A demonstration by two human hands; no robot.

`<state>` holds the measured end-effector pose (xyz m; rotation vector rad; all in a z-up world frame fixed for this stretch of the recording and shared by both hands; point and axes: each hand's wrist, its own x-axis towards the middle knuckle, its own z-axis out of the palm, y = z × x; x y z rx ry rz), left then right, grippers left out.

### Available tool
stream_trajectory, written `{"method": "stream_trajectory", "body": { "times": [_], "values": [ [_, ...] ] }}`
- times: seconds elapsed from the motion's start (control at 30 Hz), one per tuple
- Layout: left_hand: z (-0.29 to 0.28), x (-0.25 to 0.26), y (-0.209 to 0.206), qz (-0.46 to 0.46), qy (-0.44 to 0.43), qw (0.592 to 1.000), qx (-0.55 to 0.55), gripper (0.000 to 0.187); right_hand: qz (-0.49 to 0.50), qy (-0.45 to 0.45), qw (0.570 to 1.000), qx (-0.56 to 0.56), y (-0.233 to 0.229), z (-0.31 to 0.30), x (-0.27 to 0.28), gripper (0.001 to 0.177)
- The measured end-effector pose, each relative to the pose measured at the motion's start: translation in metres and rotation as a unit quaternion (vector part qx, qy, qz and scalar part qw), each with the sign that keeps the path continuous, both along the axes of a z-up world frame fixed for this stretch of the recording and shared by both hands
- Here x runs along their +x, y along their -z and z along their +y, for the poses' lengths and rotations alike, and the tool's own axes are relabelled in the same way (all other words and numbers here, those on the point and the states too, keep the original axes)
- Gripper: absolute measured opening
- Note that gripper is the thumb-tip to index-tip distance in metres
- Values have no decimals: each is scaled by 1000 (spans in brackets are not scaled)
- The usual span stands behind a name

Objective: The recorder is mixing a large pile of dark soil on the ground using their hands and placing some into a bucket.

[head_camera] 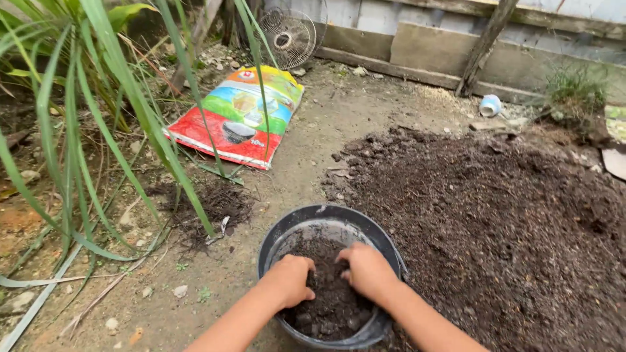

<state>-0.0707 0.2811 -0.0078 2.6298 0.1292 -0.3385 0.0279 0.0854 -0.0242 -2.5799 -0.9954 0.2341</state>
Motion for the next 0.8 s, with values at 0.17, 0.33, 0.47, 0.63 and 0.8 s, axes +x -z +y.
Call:
{"method": "stream_trajectory", "body": {
  "times": [0.17,0.33,0.47,0.63,0.8],
  "values": [
    [-29,-15,-36,53,12,996,64,68,1,50,999,-6,-21,-4,-2,42],
    [-40,3,75,41,-6,988,152,56,-23,17,995,-98,-36,8,-45,60],
    [-39,-1,55,-40,-11,993,114,31,-24,-38,995,-88,-3,16,-54,49],
    [-32,-8,5,-7,-46,997,63,38,-36,-59,996,-64,-18,23,-61,45],
    [-16,1,4,-17,-61,997,44,29,-55,-73,987,-136,-29,31,-69,53]
  ]
}}
